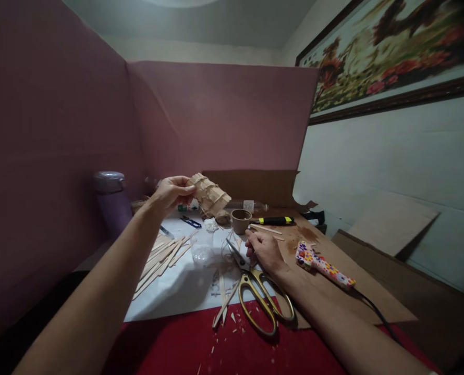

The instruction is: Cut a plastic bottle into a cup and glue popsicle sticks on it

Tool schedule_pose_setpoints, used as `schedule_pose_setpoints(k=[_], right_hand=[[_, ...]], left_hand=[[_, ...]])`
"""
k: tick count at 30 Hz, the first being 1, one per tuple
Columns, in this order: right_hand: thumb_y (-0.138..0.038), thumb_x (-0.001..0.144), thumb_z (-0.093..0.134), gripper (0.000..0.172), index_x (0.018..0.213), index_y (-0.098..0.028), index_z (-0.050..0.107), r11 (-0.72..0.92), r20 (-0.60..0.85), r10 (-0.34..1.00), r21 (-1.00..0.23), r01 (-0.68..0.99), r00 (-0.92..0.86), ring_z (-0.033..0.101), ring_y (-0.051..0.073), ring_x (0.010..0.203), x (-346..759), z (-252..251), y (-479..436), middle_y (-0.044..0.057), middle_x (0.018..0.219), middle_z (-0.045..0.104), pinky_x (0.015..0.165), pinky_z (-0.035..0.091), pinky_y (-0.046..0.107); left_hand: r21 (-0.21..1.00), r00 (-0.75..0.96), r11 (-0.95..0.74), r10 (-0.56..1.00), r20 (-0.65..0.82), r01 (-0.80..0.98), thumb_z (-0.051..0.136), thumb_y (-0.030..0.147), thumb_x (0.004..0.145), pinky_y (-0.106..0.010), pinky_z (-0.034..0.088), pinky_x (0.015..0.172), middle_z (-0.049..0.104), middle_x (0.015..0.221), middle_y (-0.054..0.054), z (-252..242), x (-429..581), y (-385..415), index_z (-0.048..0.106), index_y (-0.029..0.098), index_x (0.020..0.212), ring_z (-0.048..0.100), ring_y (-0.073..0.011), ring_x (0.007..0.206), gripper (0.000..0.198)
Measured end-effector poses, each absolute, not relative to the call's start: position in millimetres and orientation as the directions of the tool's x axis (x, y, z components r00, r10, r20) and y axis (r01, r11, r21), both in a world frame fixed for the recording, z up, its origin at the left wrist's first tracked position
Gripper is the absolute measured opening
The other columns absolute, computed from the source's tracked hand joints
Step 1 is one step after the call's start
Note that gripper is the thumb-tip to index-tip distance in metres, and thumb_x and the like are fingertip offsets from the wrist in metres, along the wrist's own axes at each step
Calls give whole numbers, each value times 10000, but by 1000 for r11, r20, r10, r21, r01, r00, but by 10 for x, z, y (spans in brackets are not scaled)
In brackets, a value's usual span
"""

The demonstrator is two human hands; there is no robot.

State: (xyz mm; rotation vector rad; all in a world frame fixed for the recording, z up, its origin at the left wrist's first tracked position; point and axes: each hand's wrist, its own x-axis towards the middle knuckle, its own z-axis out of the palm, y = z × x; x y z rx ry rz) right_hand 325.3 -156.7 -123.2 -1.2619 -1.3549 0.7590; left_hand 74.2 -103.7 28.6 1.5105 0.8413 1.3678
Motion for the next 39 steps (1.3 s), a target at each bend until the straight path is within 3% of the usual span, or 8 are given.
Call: schedule_pose_setpoints(k=[9,12,18,21,24,30,34,39], right_hand=[[-697,800,514,539,641,-186,575,221,252,961,-949,222,118,514,111,331,3269,-1213,-1583,-13,504,585,329,381,208],[-717,830,466,565,702,-184,602,283,336,927,-918,277,169,594,143,477,3287,-1180,-1586,36,637,649,385,434,219],[-850,703,545,854,1228,-177,525,537,562,791,-827,167,240,670,269,996,3217,-1078,-1644,173,1191,631,679,583,323],[-835,632,652,1006,1365,-188,413,598,617,763,-787,154,191,651,294,1072,3139,-1062,-1709,198,1308,559,831,576,390],[-795,647,687,1038,1420,-184,360,599,630,756,-775,200,176,649,308,1067,3093,-1062,-1757,202,1298,565,839,567,405],[-725,703,703,960,1421,-188,360,597,626,756,-779,189,193,671,301,1020,3094,-1048,-1788,183,1239,636,844,562,406],[-631,763,697,756,1339,-206,455,560,586,783,-810,173,208,682,288,1014,3068,-1007,-1818,138,1141,699,811,571,372],[-553,748,713,565,1149,-187,558,496,461,850,-864,-93,255,675,238,910,3042,-948,-1799,101,1095,697,681,585,319]], left_hand=[[938,376,-226,872,315,-262,856,164,517,-183,379,406,611,567,-11,83,904,-947,594,128,650,531,-84,434,296],[947,405,-194,868,288,-257,860,156,502,-182,384,405,609,562,-7,56,949,-940,598,128,645,537,-87,434,300],[967,423,-149,878,226,-207,844,142,509,-189,335,381,581,535,-9,41,1078,-982,606,122,631,502,-85,400,267],[969,444,-152,867,226,-197,830,138,529,-193,312,379,564,534,-10,57,1152,-1025,615,117,627,483,-81,396,237],[965,444,-177,862,246,-192,818,148,544,-200,284,370,562,538,-11,88,1205,-1070,621,123,622,468,-80,388,214],[969,451,-204,858,245,-140,805,162,567,-209,265,363,540,523,-12,131,1280,-1132,625,134,602,455,-83,378,186],[961,461,-269,847,265,-60,813,205,602,-213,245,355,519,469,-18,141,1343,-1179,640,131,607,434,-84,365,189],[957,323,-289,904,281,-23,865,198,582,-201,173,339,618,582,-21,210,1326,-1228,716,111,898,375,-41,327,360]])
